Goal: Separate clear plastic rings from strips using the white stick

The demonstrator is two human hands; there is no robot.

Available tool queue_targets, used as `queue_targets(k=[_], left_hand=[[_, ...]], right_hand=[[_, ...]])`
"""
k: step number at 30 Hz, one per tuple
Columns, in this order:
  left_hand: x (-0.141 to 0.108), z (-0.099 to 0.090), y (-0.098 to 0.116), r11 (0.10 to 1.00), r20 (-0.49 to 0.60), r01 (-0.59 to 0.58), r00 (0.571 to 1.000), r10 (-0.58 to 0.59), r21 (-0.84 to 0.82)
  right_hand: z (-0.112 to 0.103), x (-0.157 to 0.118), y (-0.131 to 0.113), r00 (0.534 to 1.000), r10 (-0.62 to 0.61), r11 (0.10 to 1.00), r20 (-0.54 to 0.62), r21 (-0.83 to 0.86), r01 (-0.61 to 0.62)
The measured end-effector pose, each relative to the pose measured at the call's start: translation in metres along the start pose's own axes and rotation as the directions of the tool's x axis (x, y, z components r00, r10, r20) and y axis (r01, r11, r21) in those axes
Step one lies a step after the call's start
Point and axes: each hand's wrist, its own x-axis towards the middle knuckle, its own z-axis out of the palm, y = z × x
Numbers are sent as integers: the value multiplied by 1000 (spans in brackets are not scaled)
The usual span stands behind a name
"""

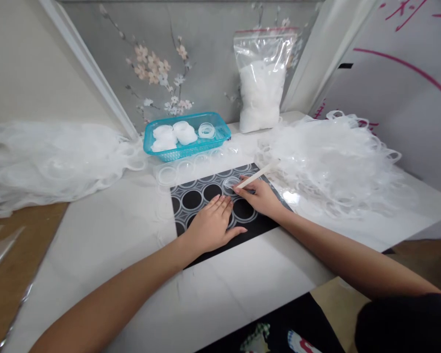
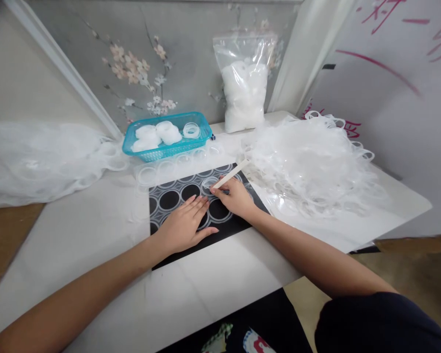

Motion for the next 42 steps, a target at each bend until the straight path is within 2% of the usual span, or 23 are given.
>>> queue_targets(k=[3, 5, 8, 10, 11, 13, 14, 15, 17, 19, 21, 23, 26, 31, 42], left_hand=[[1, -1, 0, 1000, 17, 2, 1000, -2, -12], [1, -2, 0, 1000, 24, 5, 1000, -5, -29], [1, -5, 1, 998, 39, 26, 999, -24, -62], [0, -7, 1, 996, 68, 43, 997, -37, -77], [0, -8, 1, 995, 89, 49, 995, -42, -82], [-1, -12, -1, 994, 125, 57, 991, -45, -97], [0, -15, -2, 993, 136, 60, 990, -45, -105], [1, -18, -3, 992, 142, 60, 989, -43, -112], [7, -23, -5, 990, 128, 59, 991, -42, -125], [17, -27, -3, 991, 78, 57, 996, -47, -123], [30, -27, 1, 994, 34, 30, 999, -27, -101], [42, -23, 7, 998, 36, -16, 999, 18, -63], [53, -12, 14, 999, 89, -27, 996, 29, -28], [54, -1, 15, 1000, 86, -4, 996, 6, -31], [51, -3, 16, 997, 132, 17, 991, -7, -80]], right_hand=[[1, -3, -1, 1000, -20, 998, -1, -63, 20], [5, -9, -4, 997, -73, 981, 7, -179, 73], [12, -12, -14, 974, -206, 868, 97, -441, 227], [8, -2, -18, 952, -262, 765, 157, -568, 304], [3, 7, -18, 955, -265, 733, 136, -615, 291], [-15, 30, -15, 971, -234, 730, -50, -668, 142], [-26, 40, -11, 959, -189, 757, -213, -654, 4], [-36, 47, -6, 924, -154, 791, -350, -604, -97], [-51, 49, 3, 901, -130, 853, -415, -510, -111], [-53, 36, 11, 940, -106, 916, -324, -400, -35], [-46, 17, 16, 977, -43, 968, -211, -252, -12], [-36, 2, 20, 990, 31, 992, -139, -115, -48], [-26, -5, 22, 992, 81, 996, -101, -21, -83], [-26, -1, 22, 993, 69, 997, -92, -30, -72], [-26, -3, 18, 992, 71, 993, -107, -86, -80]])
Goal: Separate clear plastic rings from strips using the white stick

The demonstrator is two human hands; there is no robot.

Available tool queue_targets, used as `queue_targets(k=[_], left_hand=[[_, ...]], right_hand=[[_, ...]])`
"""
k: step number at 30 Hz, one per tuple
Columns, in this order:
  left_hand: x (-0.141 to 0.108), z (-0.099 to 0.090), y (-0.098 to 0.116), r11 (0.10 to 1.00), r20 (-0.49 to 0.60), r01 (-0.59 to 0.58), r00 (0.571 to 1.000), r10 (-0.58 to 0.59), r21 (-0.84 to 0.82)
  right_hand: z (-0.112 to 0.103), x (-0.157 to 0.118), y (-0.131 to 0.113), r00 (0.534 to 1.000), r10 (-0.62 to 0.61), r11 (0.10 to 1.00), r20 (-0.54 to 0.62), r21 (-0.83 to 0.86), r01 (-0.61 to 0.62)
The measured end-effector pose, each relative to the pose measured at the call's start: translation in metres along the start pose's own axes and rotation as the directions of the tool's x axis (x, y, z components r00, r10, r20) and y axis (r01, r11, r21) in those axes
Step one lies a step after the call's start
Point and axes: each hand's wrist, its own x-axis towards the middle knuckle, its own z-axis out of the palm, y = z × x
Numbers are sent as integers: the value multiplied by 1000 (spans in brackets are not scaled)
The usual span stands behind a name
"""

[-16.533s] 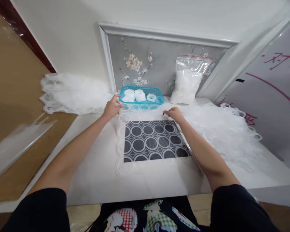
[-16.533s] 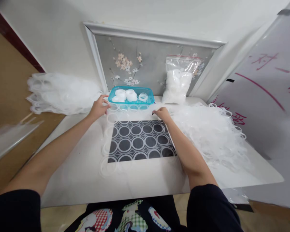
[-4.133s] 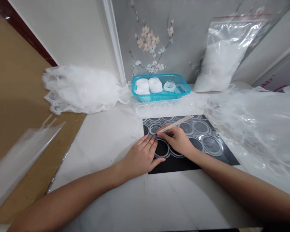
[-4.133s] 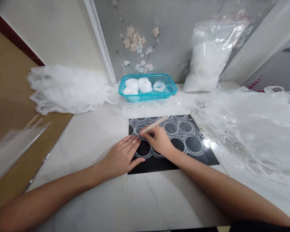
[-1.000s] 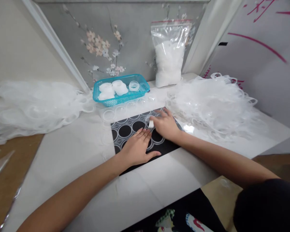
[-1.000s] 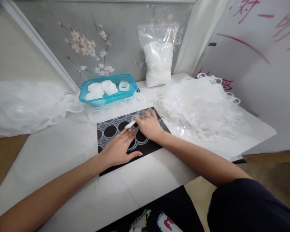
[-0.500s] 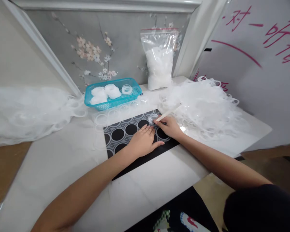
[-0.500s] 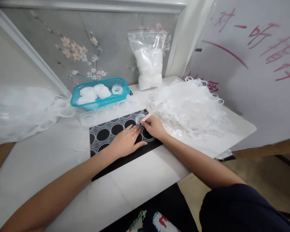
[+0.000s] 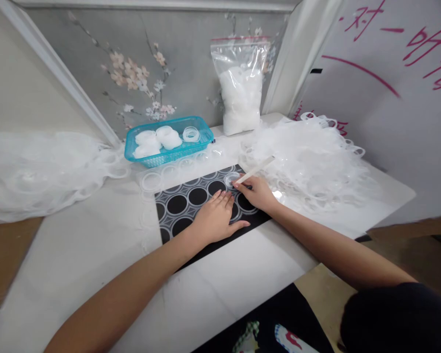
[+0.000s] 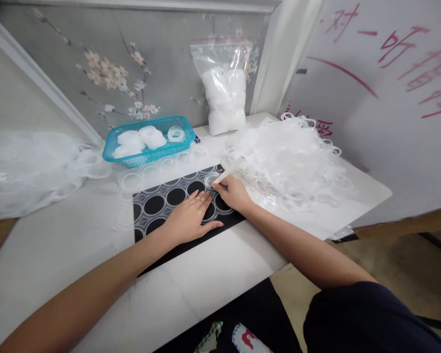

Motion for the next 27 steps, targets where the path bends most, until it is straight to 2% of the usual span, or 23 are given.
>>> queue_targets(k=[12, 20, 27], left_hand=[[-1, 1, 1, 1000, 2, -4, 1000, 4, 9], [-2, 2, 0, 1000, -3, -1, 1000, 1, 13], [-1, 1, 1, 1000, 2, 6, 1000, -6, -6]], right_hand=[[0, -1, -3, 1000, 16, 997, -26, -75, -18], [-1, 0, 2, 999, 37, 998, -37, 45, -35], [-2, 2, 4, 999, 34, 999, -10, 37, -34]])
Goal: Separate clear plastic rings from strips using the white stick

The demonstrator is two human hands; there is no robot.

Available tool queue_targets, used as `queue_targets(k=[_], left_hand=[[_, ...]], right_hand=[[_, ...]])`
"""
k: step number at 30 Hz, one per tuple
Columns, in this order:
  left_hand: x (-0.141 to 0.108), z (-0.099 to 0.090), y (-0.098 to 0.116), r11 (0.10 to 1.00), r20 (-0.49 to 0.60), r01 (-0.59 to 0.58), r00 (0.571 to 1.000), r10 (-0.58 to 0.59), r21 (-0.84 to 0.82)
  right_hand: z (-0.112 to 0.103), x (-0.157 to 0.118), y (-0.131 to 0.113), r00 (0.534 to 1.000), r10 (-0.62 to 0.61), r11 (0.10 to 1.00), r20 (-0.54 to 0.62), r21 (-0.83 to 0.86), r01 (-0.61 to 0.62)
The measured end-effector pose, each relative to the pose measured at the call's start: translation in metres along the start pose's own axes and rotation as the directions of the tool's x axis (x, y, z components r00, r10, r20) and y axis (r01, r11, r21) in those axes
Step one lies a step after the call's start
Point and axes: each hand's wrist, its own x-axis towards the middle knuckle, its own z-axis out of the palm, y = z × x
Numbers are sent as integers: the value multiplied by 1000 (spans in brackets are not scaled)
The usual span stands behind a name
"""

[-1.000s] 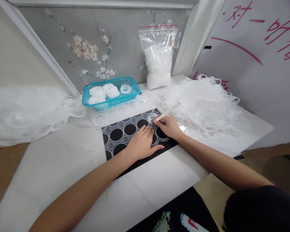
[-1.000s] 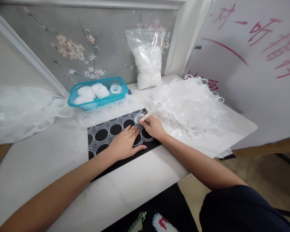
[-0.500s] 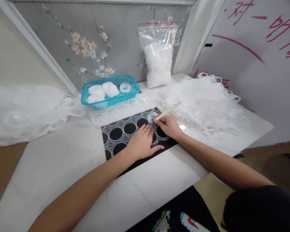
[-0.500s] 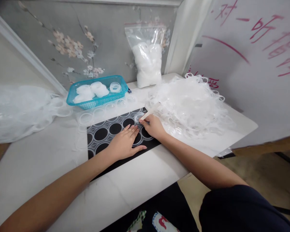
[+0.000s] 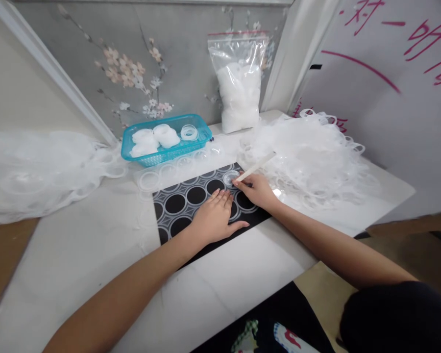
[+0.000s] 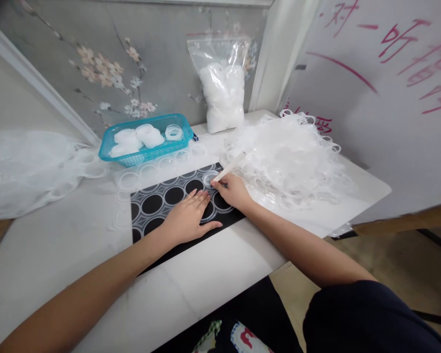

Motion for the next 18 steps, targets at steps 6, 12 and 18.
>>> queue_targets(k=[6, 12, 18], left_hand=[[0, 0, 2, 1000, 11, 4, 1000, -4, 8], [1, 0, 3, 1000, -6, 4, 1000, -4, -6], [1, -5, -3, 994, 41, 31, 999, -27, -108]], right_hand=[[3, -9, -7, 997, -80, 974, 21, -209, 82], [-4, 8, -24, 945, -302, 701, 128, -642, 311], [-72, 86, -24, 896, -152, 744, -416, -645, -174]])
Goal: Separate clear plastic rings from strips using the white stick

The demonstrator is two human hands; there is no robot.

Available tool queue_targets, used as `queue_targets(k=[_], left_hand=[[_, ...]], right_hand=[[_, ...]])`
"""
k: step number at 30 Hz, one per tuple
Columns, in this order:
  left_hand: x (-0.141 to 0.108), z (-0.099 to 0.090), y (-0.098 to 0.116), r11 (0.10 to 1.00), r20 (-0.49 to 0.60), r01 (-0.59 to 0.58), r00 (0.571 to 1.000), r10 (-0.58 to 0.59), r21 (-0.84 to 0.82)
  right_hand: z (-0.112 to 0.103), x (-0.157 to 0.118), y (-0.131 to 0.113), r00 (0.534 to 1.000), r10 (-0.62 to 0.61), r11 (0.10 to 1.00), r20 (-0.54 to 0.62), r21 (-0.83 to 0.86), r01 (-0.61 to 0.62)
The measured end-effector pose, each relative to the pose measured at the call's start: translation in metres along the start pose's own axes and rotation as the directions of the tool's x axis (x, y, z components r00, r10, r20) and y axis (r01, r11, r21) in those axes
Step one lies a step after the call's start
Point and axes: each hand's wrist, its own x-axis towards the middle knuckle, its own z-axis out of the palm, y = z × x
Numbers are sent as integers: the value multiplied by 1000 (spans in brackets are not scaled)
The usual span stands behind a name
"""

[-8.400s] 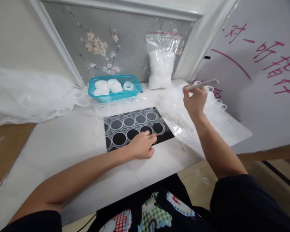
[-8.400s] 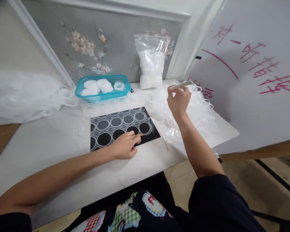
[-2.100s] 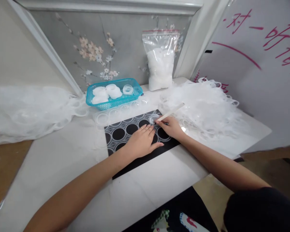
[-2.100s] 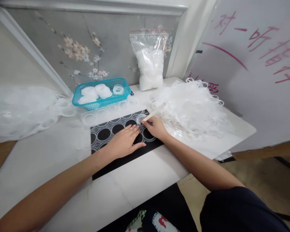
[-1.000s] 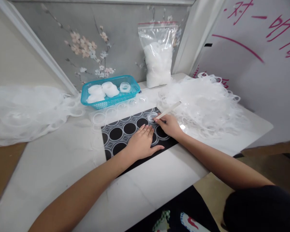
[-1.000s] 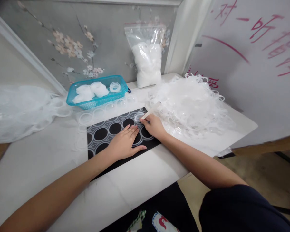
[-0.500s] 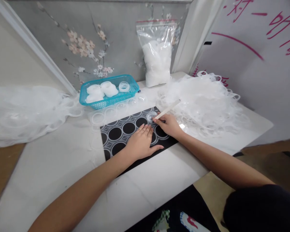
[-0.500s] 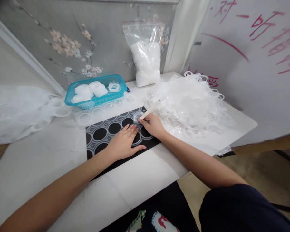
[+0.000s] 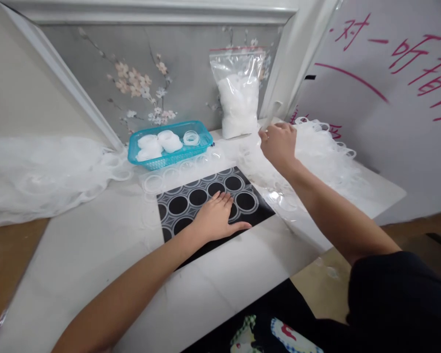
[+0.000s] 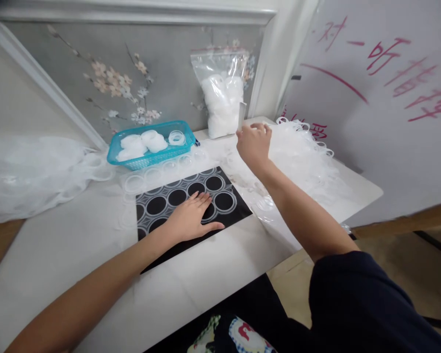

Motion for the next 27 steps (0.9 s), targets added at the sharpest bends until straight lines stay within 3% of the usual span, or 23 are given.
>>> queue_targets(k=[2, 5, 8, 13, 19, 23, 27], left_hand=[[-1, -2, 0, 1000, -9, -1, 1000, 1, -5], [-9, -7, 5, 999, -22, -49, 999, 49, 4], [-31, -13, 11, 993, 7, -106, 994, 106, 43], [-96, -17, 0, 990, 27, -87, 996, 84, 108], [-157, -4, -36, 986, -73, 102, 993, -93, 131], [-169, 6, -49, 982, -111, 107, 990, -90, 158], [-168, 10, -50, 979, -100, 91, 992, -73, 180]], right_hand=[[-2, 9, 10, 1000, 12, 1000, -25, 18, -11], [-4, -7, 8, 999, -40, 989, -34, 138, 44], [-9, -41, -14, 986, -123, 935, 114, 347, 77], [-15, -96, -72, 880, -310, 746, 361, 666, -10], [10, -128, -143, 742, -527, 470, 415, 870, -153], [33, -133, -176, 632, -641, 455, 435, 879, -144], [46, -141, -185, 631, -656, 462, 413, 882, -97]])
